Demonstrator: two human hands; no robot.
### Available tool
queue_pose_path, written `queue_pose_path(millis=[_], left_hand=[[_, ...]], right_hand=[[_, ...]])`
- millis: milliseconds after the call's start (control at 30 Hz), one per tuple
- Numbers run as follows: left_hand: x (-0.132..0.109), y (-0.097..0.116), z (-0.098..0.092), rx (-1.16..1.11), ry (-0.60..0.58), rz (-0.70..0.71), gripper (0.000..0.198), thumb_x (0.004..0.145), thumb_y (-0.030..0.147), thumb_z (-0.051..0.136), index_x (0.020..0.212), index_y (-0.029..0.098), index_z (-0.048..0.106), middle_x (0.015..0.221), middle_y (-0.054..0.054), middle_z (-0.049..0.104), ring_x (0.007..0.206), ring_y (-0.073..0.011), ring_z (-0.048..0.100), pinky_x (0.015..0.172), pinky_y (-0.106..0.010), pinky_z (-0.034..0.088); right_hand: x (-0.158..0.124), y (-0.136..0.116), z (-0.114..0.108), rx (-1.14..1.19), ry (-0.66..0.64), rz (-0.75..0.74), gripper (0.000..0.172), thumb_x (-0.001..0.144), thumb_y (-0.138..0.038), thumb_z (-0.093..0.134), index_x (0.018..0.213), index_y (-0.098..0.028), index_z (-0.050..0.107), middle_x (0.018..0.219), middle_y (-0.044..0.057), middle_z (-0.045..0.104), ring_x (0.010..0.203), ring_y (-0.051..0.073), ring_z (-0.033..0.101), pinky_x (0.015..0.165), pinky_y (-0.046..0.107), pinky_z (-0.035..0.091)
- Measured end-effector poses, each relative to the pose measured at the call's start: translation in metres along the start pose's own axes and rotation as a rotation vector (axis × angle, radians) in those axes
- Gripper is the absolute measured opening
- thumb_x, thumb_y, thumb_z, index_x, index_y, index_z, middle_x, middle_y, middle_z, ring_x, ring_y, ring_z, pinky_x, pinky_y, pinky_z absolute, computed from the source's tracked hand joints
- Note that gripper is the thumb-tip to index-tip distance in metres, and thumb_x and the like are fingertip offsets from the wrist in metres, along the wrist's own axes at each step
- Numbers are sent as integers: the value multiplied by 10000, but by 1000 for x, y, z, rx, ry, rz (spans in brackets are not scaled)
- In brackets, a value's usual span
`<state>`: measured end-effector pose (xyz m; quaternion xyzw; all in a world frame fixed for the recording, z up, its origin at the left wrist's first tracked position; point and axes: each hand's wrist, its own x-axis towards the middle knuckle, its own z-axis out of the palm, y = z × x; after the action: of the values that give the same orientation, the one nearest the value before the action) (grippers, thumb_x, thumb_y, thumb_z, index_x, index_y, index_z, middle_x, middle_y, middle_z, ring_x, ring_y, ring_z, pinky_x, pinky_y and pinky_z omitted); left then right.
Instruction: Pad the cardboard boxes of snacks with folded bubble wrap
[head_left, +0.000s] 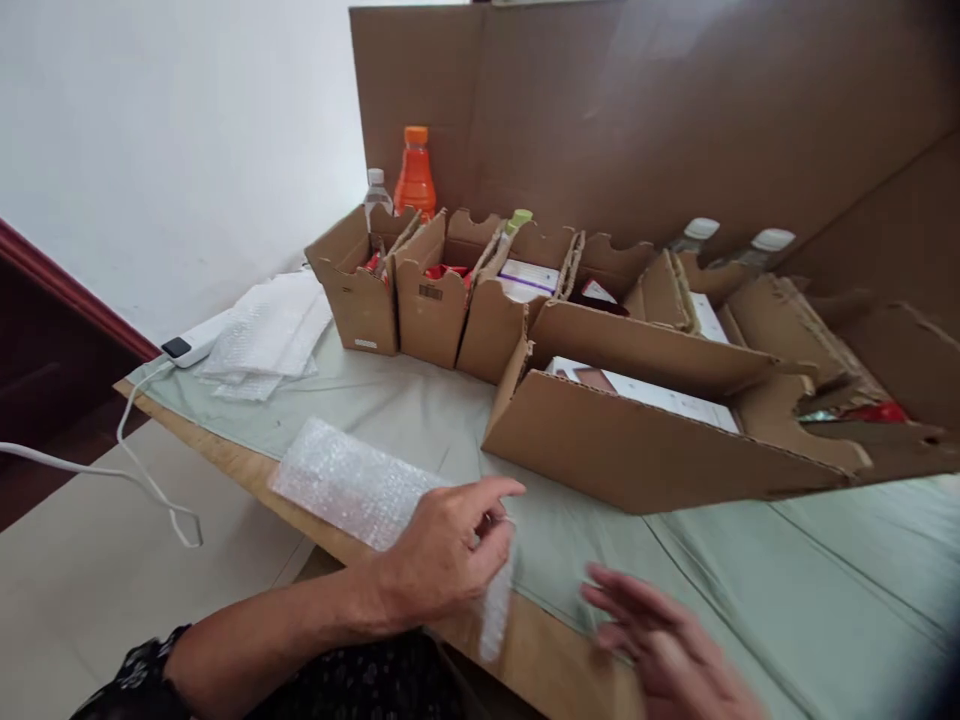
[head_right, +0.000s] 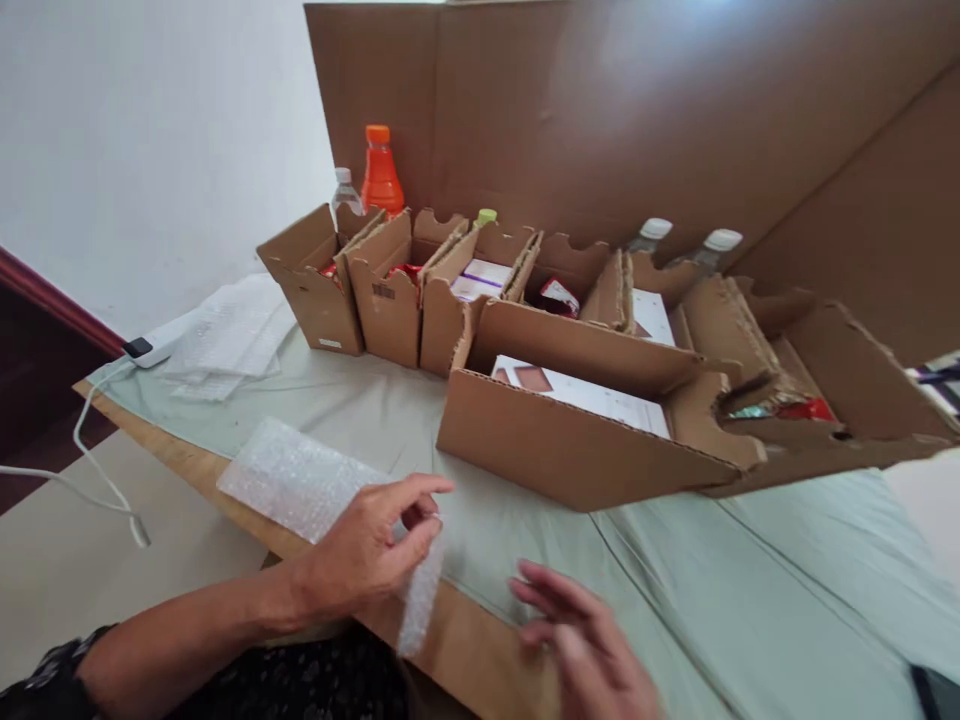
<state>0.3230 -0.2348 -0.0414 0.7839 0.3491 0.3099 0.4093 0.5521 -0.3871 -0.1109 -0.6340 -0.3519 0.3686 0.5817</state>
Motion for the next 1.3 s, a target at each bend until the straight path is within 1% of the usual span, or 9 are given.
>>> queue_pose_path(millis=[100, 200, 367, 533, 667, 867, 1000, 1133, 1300], left_hand=[[-4, 10, 30, -194, -170, -32, 473, 865, 163, 601, 1333, 116, 651, 1005, -89, 803, 874, -193, 763, 796, -287, 618], [-11, 12, 32, -260, -239, 56, 530, 900, 184, 631, 1421, 110, 575, 1195, -130, 774, 1057, -207, 748, 956, -325, 605], [-18, -27, -12, 187, -53, 318, 314, 984, 125, 534, 1272, 174, 649, 1241, -132, 724, 1188, -243, 666, 1026, -429, 574], [-21, -86, -66, 703, 5, 265, 390, 956, 142, 491, 1332, 135, 594, 1380, -213, 627, 1312, -382, 570, 1038, -598, 528], [-26, -104, -93, 844, -12, 249, 451, 937, 195, 476, 1371, 97, 550, 1299, -215, 663, 1238, -401, 603, 984, -584, 528], [-29, -112, -97, 948, -38, 229, 369, 944, 242, 495, 1267, 139, 641, 1000, -127, 717, 923, -342, 655, 781, -467, 519], [-25, -103, -95, 832, -41, 217, 351, 984, 241, 447, 1261, 138, 638, 823, -56, 657, 800, -272, 647, 741, -400, 513], [-14, -78, -96, 596, -2, 160, 374, 984, 254, 476, 1330, 162, 583, 837, -4, 632, 710, -171, 637, 705, -291, 519], [7, -71, -83, 492, -55, -14, 496, 927, 346, 482, 1388, 183, 568, 1057, -59, 702, 726, -174, 626, 742, -324, 546]], right_hand=[[-22, -9, 48, -75, -166, 42, 550, 874, -501, 739, 1366, -272, 658, 1349, 149, 707, 1162, 336, 724, 893, 436, 632], [-23, -8, 65, -249, -29, 19, 652, 843, -540, 749, 1406, -241, 612, 1332, 138, 714, 1179, 337, 711, 996, 486, 593], [-17, -3, 61, -390, 211, 14, 570, 903, -576, 637, 1362, -238, 639, 1332, 122, 711, 1141, 311, 718, 1018, 500, 573], [-13, -7, 54, -431, 376, -39, 513, 902, -546, 659, 1320, -248, 664, 1356, 111, 697, 1148, 295, 707, 1014, 477, 562], [-10, -8, 40, -556, 505, -99, 527, 895, -542, 654, 1299, -204, 671, 1369, 133, 684, 1209, 304, 673, 1038, 471, 531], [-13, -7, 25, -668, 525, 35, 666, 862, -575, 657, 1379, -156, 625, 949, 87, 764, 839, 245, 724, 795, 395, 582], [-15, -14, 24, -685, 544, 21, 623, 864, -549, 658, 1347, -157, 652, 892, 59, 742, 794, 214, 697, 769, 353, 566], [-17, -21, 18, -663, 637, -44, 613, 855, -557, 689, 1330, -169, 670, 925, 71, 737, 799, 212, 686, 777, 357, 561], [-15, -19, 5, -673, 692, -9, 660, 837, -587, 681, 1349, -171, 651, 962, 92, 745, 855, 243, 706, 825, 398, 566]])
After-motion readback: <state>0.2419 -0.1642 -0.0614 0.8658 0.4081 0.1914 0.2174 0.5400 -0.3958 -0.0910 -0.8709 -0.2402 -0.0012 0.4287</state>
